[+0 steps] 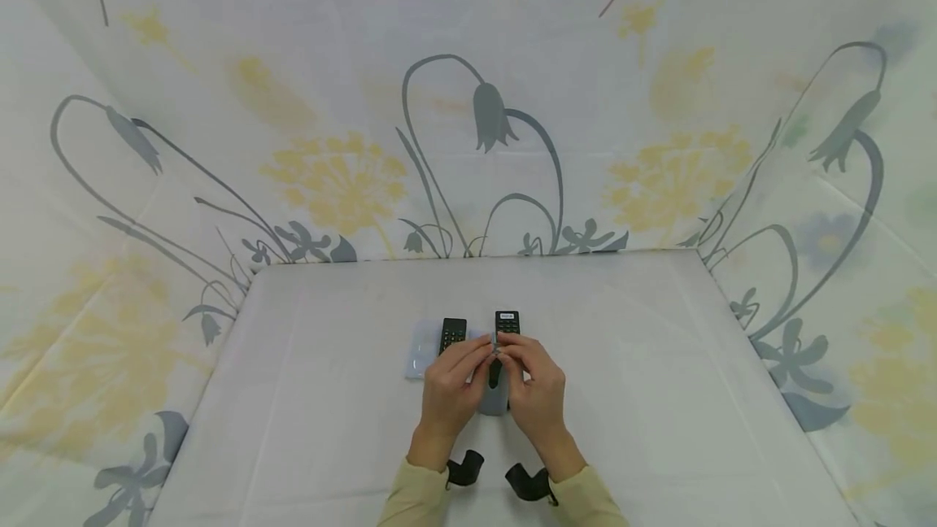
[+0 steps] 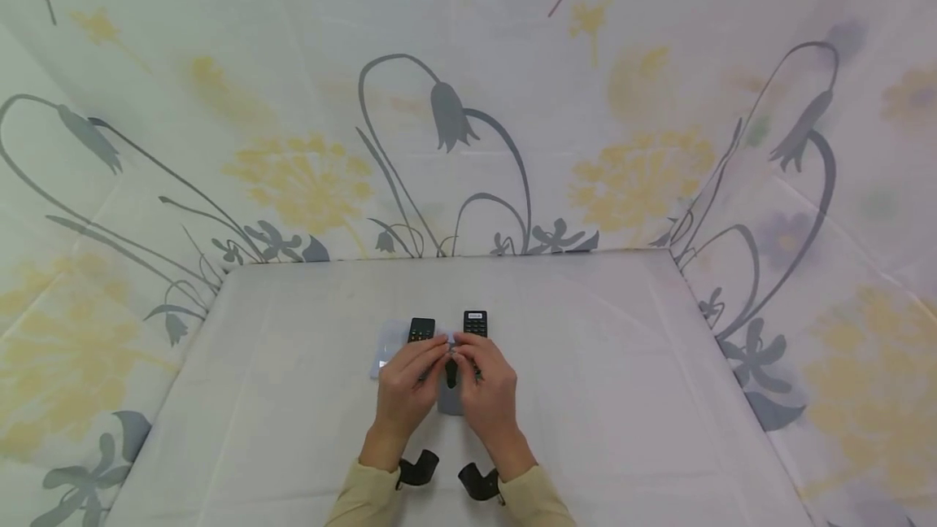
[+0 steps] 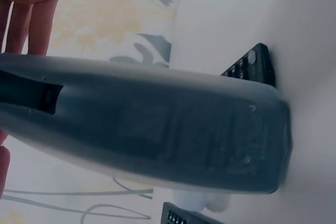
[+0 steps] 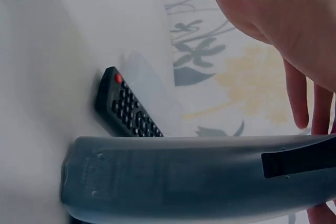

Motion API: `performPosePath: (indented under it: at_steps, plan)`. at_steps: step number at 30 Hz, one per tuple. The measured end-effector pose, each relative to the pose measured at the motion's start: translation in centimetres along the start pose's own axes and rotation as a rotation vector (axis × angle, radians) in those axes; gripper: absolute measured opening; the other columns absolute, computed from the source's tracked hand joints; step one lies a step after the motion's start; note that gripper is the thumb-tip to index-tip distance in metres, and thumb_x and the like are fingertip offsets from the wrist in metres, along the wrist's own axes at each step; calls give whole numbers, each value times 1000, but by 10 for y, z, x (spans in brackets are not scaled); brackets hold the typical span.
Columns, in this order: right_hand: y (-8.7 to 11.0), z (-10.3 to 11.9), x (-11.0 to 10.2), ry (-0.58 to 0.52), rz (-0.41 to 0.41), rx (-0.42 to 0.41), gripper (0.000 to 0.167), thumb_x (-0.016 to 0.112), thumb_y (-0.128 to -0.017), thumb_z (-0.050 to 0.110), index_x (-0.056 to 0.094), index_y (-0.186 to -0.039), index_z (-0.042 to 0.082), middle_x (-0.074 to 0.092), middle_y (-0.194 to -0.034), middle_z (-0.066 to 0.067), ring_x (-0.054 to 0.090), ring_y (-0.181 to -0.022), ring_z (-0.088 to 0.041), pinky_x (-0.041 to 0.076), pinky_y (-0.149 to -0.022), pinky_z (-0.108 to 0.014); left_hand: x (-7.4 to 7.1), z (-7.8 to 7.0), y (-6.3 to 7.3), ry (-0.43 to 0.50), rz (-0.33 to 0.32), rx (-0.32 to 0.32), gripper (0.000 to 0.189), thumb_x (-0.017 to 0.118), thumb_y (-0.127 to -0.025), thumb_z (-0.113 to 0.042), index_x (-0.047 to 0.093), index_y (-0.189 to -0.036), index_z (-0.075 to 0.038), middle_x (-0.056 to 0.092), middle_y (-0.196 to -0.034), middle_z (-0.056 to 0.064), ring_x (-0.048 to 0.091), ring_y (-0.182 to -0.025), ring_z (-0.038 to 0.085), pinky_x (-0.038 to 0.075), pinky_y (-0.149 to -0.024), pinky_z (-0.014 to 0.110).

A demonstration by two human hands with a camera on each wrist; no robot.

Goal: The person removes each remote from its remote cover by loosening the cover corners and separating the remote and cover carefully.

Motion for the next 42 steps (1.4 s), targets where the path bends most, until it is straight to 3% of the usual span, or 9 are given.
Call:
performPosePath:
  at_steps: [7, 13, 20, 26, 30, 34, 36, 42]
  plan:
    - [3, 6, 0, 86, -71, 35, 17, 74, -81, -13, 71, -90, 1, 62, -105, -16, 65, -98, -31, 49, -81, -14, -4, 0, 2, -1, -89, -43, 7, 68, -91, 1, 74, -95, 0, 73, -102, 11, 71, -87, 24, 57, -77, 33]
    - [2, 7, 1, 120, -71, 84, 9, 74, -84, -8, 70, -88, -1, 62, -96, -12, 66, -84, -24, 52, -70, -15, -5, 3, 5, 15, -152, -112, 7, 70, -89, 3, 71, -96, 0, 72, -96, 12, 71, -81, 23, 57, -71, 33]
    - [0, 6, 1, 96, -66, 91, 8, 74, -85, -8, 71, -87, -1, 63, -93, -11, 66, -81, -24, 50, -71, -13, -6, 9, 7, 51, -207, -195, 15, 71, -86, 7, 70, -99, 0, 71, -92, 13, 70, -78, 23, 57, -69, 27]
    - [-1, 10, 3, 103, -45, 70, 4, 73, -87, -4, 70, -86, -2, 62, -94, -10, 65, -82, -22, 53, -72, -17, -9, 15, 5, 68, -224, -269, 13, 72, -83, 9, 70, -91, 0, 70, -84, 12, 69, -70, 22, 55, -63, 23]
    - [-2, 10, 3, 86, -33, 76, 7, 73, -86, -6, 70, -87, -1, 62, -94, -10, 65, -82, -21, 53, -72, -17, -14, 13, -7, 84, -211, -327, 14, 73, -78, 16, 68, -84, 5, 69, -78, 14, 67, -63, 25, 54, -59, 23]
    - [-4, 10, 4, 85, -19, 78, 8, 74, -85, -7, 70, -86, 0, 62, -94, -8, 65, -79, -18, 53, -69, -17, -21, 10, -21, 121, -155, -446, 10, 73, -78, 17, 68, -82, 9, 69, -74, 17, 66, -59, 24, 52, -57, 22]
    - [-5, 8, 4, 78, -11, 90, 6, 74, -86, -4, 70, -86, 0, 62, -93, -7, 64, -79, -17, 52, -68, -17, -21, 13, -24, 153, -111, -540, 7, 72, -80, 15, 68, -83, 10, 69, -74, 17, 64, -59, 21, 50, -56, 20]
    - [-9, 6, 3, 70, 14, 108, 5, 74, -88, 1, 71, -85, 0, 61, -90, -6, 65, -78, -17, 54, -69, -19, -8, 40, -13, 280, 10, -848, 4, 70, -87, 7, 71, -87, 10, 70, -78, 17, 60, -63, 19, 45, -58, 19]
Point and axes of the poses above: each hand's wrist, its own y-axis away from the middle knuckle, its own x-axis out of the palm, z = x × y, the point moved 10 cm from there along -y, towards the middle knuckle
